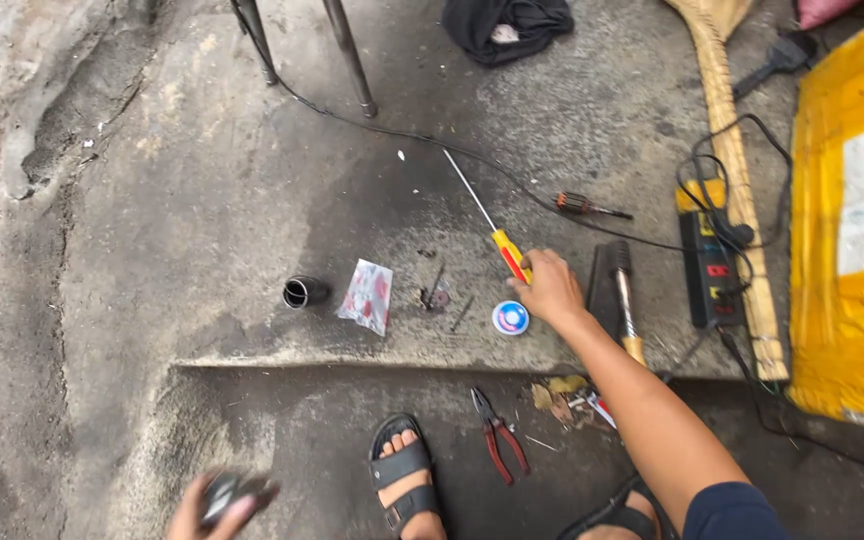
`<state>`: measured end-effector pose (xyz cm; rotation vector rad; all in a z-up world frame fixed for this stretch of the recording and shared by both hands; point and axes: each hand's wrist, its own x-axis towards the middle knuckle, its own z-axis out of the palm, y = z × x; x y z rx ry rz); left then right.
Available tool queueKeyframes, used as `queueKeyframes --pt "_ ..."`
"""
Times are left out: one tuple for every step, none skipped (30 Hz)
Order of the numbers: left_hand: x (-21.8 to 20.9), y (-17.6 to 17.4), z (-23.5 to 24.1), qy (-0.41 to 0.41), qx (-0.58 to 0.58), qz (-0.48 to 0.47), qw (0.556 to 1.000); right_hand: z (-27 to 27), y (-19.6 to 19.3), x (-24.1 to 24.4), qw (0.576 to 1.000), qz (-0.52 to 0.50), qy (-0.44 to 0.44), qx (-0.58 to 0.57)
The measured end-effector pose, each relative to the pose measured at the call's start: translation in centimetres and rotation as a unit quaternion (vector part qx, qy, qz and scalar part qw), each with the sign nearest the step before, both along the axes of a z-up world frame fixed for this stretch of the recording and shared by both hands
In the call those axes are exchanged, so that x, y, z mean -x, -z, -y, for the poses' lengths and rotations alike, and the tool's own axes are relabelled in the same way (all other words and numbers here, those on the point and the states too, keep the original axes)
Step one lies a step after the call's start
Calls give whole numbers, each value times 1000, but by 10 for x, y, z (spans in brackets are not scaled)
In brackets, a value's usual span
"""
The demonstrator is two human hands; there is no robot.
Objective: The person sits on concrete steps assembling a small cylindrical motor component. They pick up small screws from the ground, insert them into the housing, and use a screwdriver to tighten them, working on the part by hand throughout.
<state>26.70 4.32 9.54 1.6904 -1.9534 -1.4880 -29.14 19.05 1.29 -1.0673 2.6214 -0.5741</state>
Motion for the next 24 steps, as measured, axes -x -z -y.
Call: queueKeyframes --pt "51 -17 13 -12 -3 2 1000 7 14 4 998 -22 40 39" --pt "83 -8 15 -17 -3 1 1000 13 13 6 998 -23 36 38" --pt "115 2 17 62 72 -49 994 19 13 8 998 -22 43 44" --pt "147 11 19 139 146 -98 974 21 13 8 997 -19 51 48" --pt "170 35 22 136 144 -98 975 26 3 5 998 -19 48 46" --pt "193 59 23 171 201 -127 956 29 -9 3 998 -15 46 33" --pt "217 83 24 204 257 -155 932 32 -20 0 999 -11 43 20" --pt "232 83 26 201 253 -158 933 29 -48 -7 999 -13 41 15" --pt "246 83 27 195 255 -199 926 26 -77 -15 991 -65 76 86" --pt "259 82 26 184 255 -238 919 24 -106 -24 976 -114 105 155" --pt "263 82 26 176 250 -238 922 4 -127 -23 977 -114 98 149" --pt "264 82 26 165 266 -252 916 -18 -149 -25 947 -95 101 291" --pt "264 81 24 154 282 -265 909 -40 -171 -27 895 -71 104 427" --pt "263 82 24 149 277 -263 912 -44 -165 -43 898 -69 100 422" --pt "261 81 23 142 272 -273 912 -49 -160 -60 883 33 131 450" --pt "264 81 26 136 272 -287 908 -53 -155 -74 855 130 160 476" --pt "263 84 27 132 272 -290 908 -45 -130 -98 857 129 156 475" --pt "262 88 27 125 263 -283 914 -40 -105 -124 816 247 148 501" --pt "261 92 27 119 253 -275 920 -35 -78 -149 762 361 141 519" --pt "261 93 29 118 250 -275 921 -29 -83 -148 763 362 142 516" --pt "262 95 31 127 251 -272 920 -22 -87 -147 733 384 189 528" --pt "258 97 29 134 250 -264 922 -18 -91 -149 701 409 238 533" --pt "258 98 29 131 243 -259 926 -9 -115 -149 703 413 242 526" --pt "259 97 31 147 258 -261 919 2 -140 -146 687 401 189 576"
